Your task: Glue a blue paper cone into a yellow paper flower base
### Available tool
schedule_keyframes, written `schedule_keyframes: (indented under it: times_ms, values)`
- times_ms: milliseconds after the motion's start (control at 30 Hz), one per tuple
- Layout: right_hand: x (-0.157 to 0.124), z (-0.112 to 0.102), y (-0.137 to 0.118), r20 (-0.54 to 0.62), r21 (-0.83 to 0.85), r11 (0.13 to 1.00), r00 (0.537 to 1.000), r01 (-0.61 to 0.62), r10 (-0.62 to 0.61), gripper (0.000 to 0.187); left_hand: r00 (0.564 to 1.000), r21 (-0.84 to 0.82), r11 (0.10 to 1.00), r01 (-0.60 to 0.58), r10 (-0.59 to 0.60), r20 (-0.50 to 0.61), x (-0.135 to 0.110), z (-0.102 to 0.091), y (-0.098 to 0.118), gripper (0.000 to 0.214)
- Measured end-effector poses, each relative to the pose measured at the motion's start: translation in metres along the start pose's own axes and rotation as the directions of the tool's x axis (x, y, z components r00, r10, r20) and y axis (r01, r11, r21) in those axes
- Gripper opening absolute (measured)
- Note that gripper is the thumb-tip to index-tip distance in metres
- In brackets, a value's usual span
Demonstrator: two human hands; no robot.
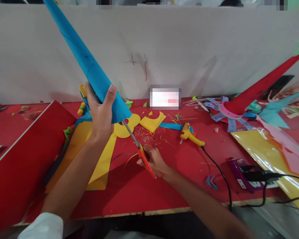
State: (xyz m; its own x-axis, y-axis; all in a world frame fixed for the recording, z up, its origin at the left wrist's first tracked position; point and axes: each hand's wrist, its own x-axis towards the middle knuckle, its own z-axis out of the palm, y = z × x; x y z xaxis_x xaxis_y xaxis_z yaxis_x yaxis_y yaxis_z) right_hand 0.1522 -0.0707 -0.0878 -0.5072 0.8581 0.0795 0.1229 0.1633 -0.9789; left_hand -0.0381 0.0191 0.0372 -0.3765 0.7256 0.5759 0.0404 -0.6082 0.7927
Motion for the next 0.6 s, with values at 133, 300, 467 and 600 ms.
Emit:
schedule_keyframes:
  times_ms: [133,300,467,600]
  values:
    - [0.0004,0.0002,-0.0003,-0.005,-0.001,1.0,1.0,-0.01,0.01,0.064,1.0,0.013,1.0,0.008,-0.008,-0.009,-0.001,0.0006,0.0008,0.058]
    - [0.0002,0.0008,0.0,-0.022,0.007,1.0,0.999,-0.029,0.029,0.064,0.999,0.022,0.999,0.034,-0.033,-0.012,-0.0015,0.0015,0.0006,0.064]
    - [0.0002,0.0008,0.0024,-0.045,-0.006,0.999,0.998,-0.033,0.033,0.064,0.999,0.021,0.999,0.038,-0.037,-0.015,-0.0022,0.0017,-0.0008,0.067]
    - [0.0008,0.0019,0.0043,-0.047,0.036,0.996,0.996,-0.079,0.08,0.064,0.999,0.012,0.999,0.046,-0.046,-0.014,-0.002,0.0014,-0.0027,0.065]
